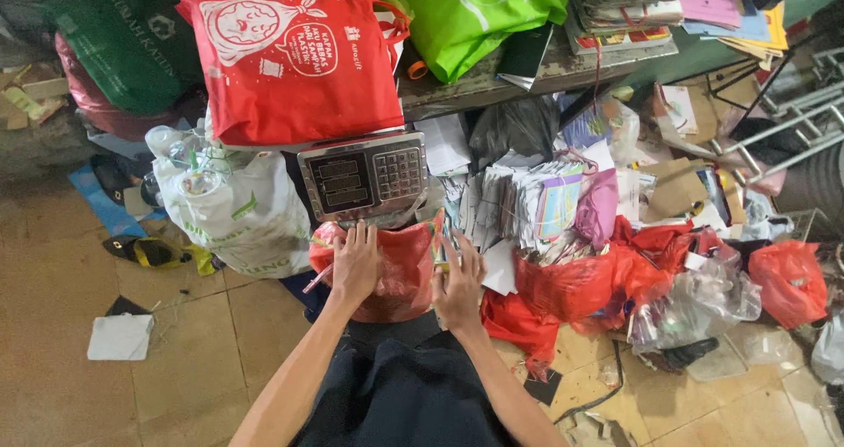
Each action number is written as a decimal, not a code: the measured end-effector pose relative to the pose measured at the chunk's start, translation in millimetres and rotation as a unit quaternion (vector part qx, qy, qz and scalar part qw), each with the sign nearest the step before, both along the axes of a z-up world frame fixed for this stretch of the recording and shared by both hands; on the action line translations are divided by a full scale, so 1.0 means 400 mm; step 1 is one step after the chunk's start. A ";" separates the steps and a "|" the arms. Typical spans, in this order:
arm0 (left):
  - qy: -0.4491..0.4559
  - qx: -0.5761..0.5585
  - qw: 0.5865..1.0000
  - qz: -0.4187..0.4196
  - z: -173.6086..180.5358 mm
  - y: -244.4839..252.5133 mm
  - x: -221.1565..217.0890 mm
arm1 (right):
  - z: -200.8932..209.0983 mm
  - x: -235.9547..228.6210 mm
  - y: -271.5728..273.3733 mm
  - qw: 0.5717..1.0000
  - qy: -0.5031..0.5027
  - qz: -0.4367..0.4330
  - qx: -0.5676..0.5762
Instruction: The person writes in a notebook, then places a red bag on a digital scale to weigh it. They record the weight in the notebook, remove the bag, and repeat the process with a red plastic bag. The person continues to write in the notebook between weighing items.
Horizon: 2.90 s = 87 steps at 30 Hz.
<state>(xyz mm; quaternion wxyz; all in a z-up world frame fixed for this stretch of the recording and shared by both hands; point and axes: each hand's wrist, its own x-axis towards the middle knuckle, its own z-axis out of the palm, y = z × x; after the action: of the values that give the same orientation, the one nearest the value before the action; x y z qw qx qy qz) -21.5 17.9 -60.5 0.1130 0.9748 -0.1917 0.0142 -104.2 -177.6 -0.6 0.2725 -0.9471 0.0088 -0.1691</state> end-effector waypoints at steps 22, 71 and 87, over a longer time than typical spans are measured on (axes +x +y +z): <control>0.053 -0.033 0.998 0.000 0.026 0.004 0.068 | -0.033 -0.064 0.088 0.981 0.127 0.007 0.146; 0.518 -0.204 0.830 0.026 0.327 -0.612 0.248 | -0.575 1.092 -0.820 0.761 0.142 -0.268 0.574; 0.330 -0.512 0.768 0.198 0.155 -0.751 0.486 | -0.029 0.520 -0.634 0.898 0.241 -0.022 0.368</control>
<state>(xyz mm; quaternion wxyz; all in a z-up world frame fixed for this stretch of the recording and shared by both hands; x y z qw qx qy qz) 172.9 -282.6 1.5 0.6468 0.7329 0.0904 -0.1906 103.6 -431.1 -12.3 0.5877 -0.7904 0.1563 0.0738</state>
